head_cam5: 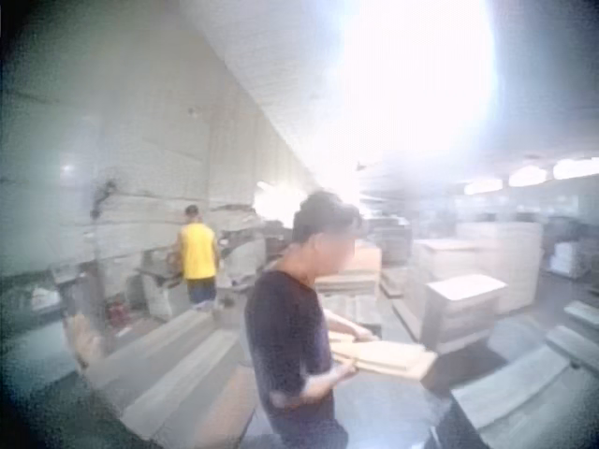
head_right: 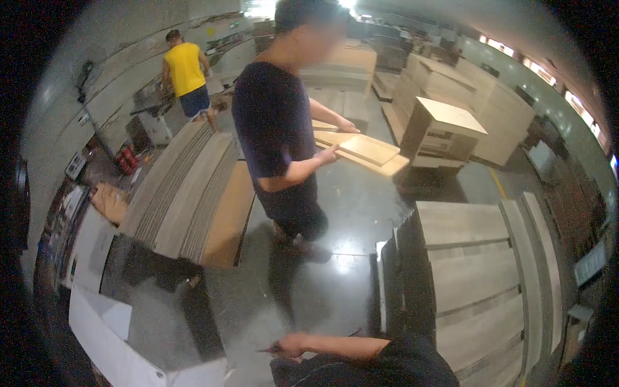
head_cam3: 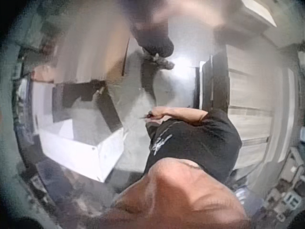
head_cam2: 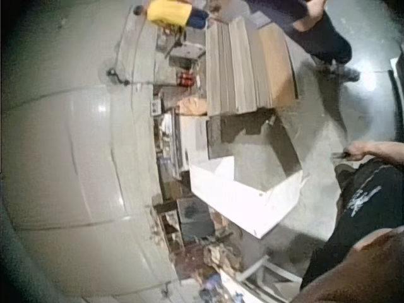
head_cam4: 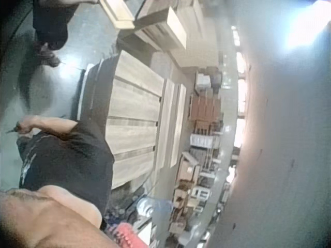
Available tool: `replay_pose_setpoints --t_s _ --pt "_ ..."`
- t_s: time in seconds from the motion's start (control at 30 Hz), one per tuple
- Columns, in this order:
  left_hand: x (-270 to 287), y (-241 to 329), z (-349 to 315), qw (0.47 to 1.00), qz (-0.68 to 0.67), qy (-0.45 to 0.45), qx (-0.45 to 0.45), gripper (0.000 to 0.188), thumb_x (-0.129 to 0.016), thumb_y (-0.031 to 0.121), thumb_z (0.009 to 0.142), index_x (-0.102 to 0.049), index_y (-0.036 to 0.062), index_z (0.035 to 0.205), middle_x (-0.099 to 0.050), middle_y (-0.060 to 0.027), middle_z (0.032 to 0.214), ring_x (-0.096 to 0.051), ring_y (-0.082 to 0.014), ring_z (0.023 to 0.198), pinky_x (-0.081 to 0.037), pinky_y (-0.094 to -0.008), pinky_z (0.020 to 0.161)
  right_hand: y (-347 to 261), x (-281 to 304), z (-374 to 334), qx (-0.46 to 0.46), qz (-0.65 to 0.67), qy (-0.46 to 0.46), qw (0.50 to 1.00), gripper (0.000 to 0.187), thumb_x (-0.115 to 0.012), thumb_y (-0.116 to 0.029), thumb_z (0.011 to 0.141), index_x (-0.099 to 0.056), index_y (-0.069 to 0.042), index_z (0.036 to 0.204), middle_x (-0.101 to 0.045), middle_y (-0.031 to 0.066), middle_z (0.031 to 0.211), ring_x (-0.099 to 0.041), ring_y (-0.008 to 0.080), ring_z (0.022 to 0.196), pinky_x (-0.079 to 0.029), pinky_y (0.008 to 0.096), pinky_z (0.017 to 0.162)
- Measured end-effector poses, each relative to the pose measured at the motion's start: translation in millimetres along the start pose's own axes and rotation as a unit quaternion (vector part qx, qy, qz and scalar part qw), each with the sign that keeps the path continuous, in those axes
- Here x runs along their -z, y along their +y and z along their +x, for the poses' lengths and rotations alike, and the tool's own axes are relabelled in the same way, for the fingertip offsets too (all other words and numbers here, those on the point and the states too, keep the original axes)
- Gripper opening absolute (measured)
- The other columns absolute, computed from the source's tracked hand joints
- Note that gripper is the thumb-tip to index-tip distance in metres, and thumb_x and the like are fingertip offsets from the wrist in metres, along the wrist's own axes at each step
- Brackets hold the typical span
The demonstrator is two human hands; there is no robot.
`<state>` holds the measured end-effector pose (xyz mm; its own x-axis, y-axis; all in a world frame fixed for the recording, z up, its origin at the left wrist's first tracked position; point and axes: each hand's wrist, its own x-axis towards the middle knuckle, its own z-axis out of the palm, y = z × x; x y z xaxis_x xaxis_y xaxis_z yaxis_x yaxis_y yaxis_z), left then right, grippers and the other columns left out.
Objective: Trim the edges of laminated wooden panels using a manual cutting tool.
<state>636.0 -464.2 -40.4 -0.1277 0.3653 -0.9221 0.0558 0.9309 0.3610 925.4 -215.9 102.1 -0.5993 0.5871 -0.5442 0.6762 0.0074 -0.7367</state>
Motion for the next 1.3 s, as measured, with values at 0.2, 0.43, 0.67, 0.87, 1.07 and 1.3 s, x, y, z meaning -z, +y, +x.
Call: replay_pose_setpoints --t_s 0.2,0.43,0.67,0.87,1.07,1.3 --pt "127.0 157.5 77.0 0.995 -0.055 0.040 -0.077 0.065 -0.060 0.051 0.097 -0.055 0.0029 0.140 -0.060 -0.0185 0.142 -0.058 -0.0344 0.126 -0.044 -0.0519 0.104 -71.7 -3.2 127.6 0.150 -0.007 0.050 0.987 0.037 -0.060 -0.034 0.098 -0.062 -0.009 0.125 -0.071 0.0224 0.102 -0.067 0.0453 0.097 -0.050 0.0549 0.085" --pt "183.8 358.5 141.7 0.975 -0.106 0.036 -0.191 0.054 -0.060 0.040 0.103 -0.052 0.0030 0.142 -0.066 -0.0144 0.131 -0.067 -0.0274 0.110 -0.052 -0.0410 0.092 -95.6 81.8 215.1 0.016 0.031 0.051 0.998 0.048 -0.059 -0.036 0.102 -0.055 -0.018 0.146 -0.069 0.0129 0.131 -0.068 0.0340 0.116 -0.053 0.0438 0.098" --pt "189.1 460.6 210.2 0.973 -0.116 0.024 -0.200 0.041 -0.062 0.039 0.101 -0.064 0.0057 0.126 -0.072 -0.0070 0.109 -0.071 -0.0201 0.097 -0.054 -0.0349 0.076 -74.0 196.5 333.1 -0.089 0.119 0.165 0.975 0.050 -0.063 -0.043 0.097 -0.064 -0.006 0.130 -0.071 0.0229 0.112 -0.069 0.0375 0.105 -0.052 0.0454 0.091" --pt "260.3 478.5 265.0 0.986 -0.126 0.071 -0.082 0.036 -0.059 0.035 0.103 -0.064 0.0057 0.123 -0.072 -0.0093 0.107 -0.071 -0.0218 0.087 -0.056 -0.0377 0.070 -127.0 324.4 488.5 -0.030 0.078 0.143 0.986 0.041 -0.060 -0.039 0.100 -0.065 -0.008 0.127 -0.073 0.0167 0.098 -0.071 0.0310 0.093 -0.052 0.0449 0.084" --pt "357.6 596.1 329.2 0.949 -0.299 0.095 -0.006 0.033 -0.060 0.033 0.101 -0.062 0.0095 0.125 -0.071 -0.0083 0.116 -0.071 -0.0225 0.091 -0.055 -0.0378 0.068 -184.1 428.7 608.6 0.004 0.130 0.164 0.978 0.037 -0.059 -0.036 0.101 -0.064 -0.006 0.121 -0.073 0.0117 0.091 -0.069 0.0237 0.079 -0.053 0.0385 0.075" --pt "480.1 867.0 497.7 0.966 -0.182 0.148 -0.105 0.045 -0.065 0.049 0.096 -0.063 0.0101 0.119 -0.065 -0.0025 0.098 -0.062 -0.0141 0.081 -0.049 -0.0307 0.058 -131.5 450.5 688.2 -0.147 0.176 0.193 0.954 0.039 -0.063 -0.036 0.100 -0.065 -0.002 0.119 -0.073 0.0080 0.092 -0.067 0.0172 0.077 -0.055 0.0354 0.072"
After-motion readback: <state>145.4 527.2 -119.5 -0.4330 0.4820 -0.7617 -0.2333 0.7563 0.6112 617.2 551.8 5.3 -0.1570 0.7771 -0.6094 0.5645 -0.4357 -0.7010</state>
